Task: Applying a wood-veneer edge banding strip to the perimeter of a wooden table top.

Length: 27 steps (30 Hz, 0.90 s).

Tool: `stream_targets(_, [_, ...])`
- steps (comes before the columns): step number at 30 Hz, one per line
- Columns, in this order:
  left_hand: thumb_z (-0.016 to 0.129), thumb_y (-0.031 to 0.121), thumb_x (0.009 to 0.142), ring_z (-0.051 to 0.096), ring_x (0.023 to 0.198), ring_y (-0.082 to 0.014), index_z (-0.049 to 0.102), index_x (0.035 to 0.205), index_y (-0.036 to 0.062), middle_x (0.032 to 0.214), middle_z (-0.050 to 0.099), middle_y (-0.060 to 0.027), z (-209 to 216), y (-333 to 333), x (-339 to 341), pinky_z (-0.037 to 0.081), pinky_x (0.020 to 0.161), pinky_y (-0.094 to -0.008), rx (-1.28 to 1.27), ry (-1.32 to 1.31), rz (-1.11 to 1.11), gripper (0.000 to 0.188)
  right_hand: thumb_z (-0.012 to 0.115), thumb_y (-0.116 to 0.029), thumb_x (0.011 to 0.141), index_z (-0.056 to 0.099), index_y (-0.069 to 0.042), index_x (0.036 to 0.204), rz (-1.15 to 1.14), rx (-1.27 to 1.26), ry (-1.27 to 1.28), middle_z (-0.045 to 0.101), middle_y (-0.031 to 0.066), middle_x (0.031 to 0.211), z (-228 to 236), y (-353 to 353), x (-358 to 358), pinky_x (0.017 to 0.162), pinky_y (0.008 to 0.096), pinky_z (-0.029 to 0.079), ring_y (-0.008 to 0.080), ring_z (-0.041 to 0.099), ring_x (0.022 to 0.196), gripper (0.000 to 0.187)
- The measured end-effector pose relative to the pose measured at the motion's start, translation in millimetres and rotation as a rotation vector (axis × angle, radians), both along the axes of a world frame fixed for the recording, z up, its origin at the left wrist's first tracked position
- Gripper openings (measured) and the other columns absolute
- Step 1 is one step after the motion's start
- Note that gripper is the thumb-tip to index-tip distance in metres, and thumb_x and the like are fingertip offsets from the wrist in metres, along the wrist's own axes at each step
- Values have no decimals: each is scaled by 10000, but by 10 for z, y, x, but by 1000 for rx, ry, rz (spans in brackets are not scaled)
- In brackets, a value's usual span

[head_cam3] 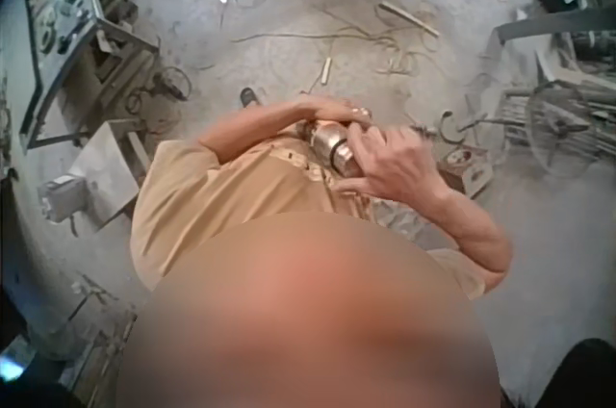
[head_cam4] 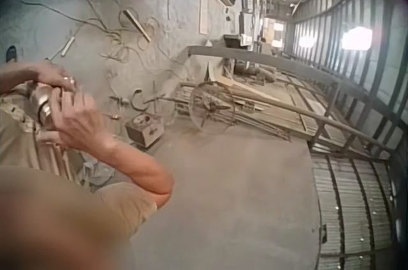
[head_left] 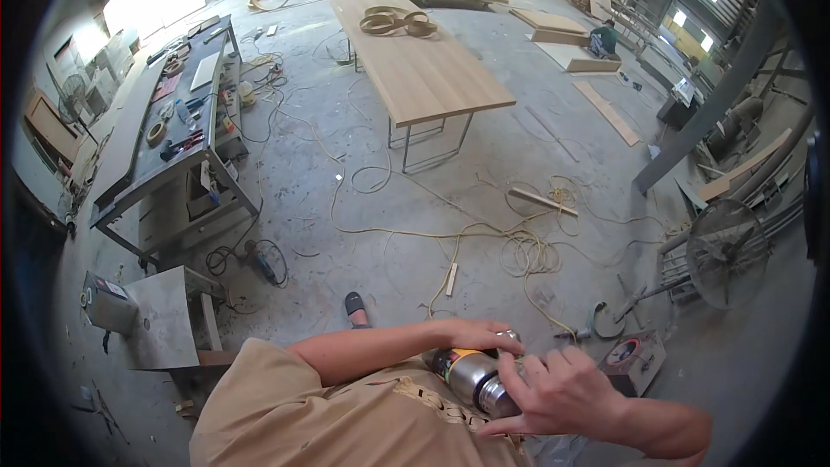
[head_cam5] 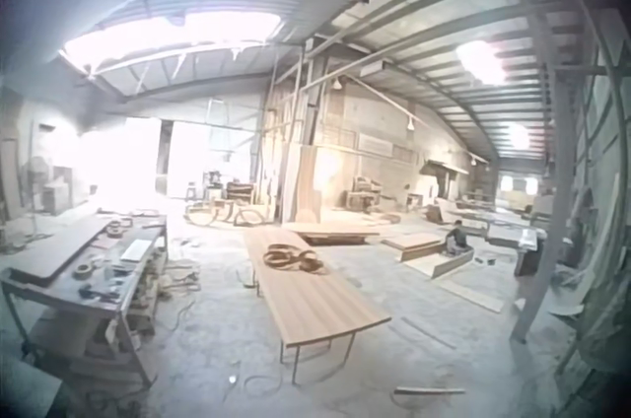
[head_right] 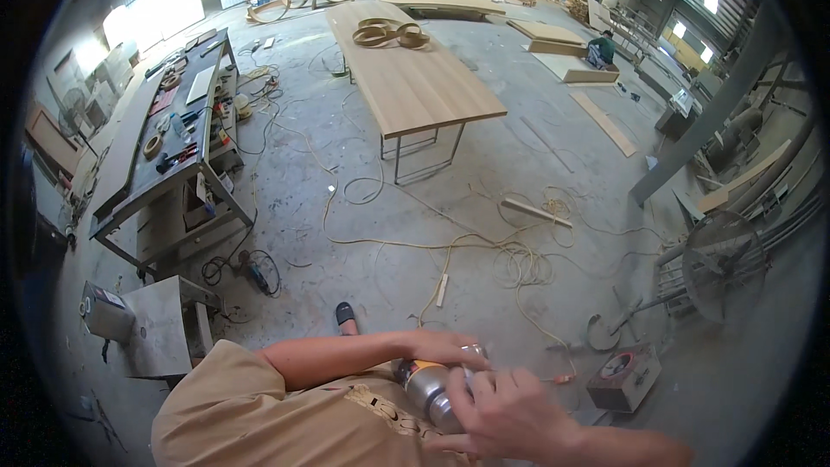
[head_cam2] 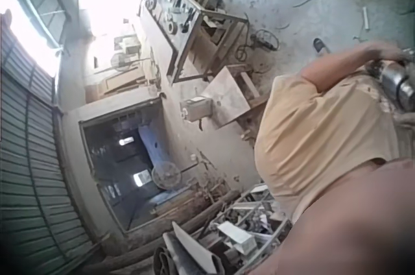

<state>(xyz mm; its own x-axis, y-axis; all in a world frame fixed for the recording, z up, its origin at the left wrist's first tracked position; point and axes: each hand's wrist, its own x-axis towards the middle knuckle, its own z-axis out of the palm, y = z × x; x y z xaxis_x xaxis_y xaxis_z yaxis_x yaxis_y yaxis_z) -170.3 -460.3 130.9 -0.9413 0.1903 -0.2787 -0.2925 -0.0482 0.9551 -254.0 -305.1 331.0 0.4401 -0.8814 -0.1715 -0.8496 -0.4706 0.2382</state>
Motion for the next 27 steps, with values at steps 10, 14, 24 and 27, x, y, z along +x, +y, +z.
stream_targets(10, [480,394,1049,538,1262,-248,593,1397,69,1313,588,-126,-556,-15,-23,417,1081,-379,-38,183,-4,489,643,-524,917,591,-140,1280,106,-200,-217,578,125,1045,32,15,36,614,343,514,239,626,830,531])
stream_targets(14, [521,476,1018,555,1217,-211,633,1337,65,1285,607,-97,-293,39,-105,402,1084,-347,92,-76,-6,532,583,-514,968,597,-58,1081,-197,17,-40,577,102,917,-256,224,250,483,289,443,165,560,620,471])
stream_targets(24, [631,336,990,587,1168,-223,633,1238,80,1275,622,-102,-635,-5,-47,484,994,-382,201,236,-68,356,700,-325,883,557,-73,1239,-34,-172,-417,552,159,1155,-3,202,116,769,356,572,213,602,1042,459])
stream_targets(27, [588,344,1011,558,1217,-227,601,1333,73,1307,594,-107,-442,-35,-41,456,1055,-377,-45,276,-26,421,679,-387,928,547,-68,1261,-356,107,-164,573,173,1053,-31,181,296,700,333,569,228,638,917,480])
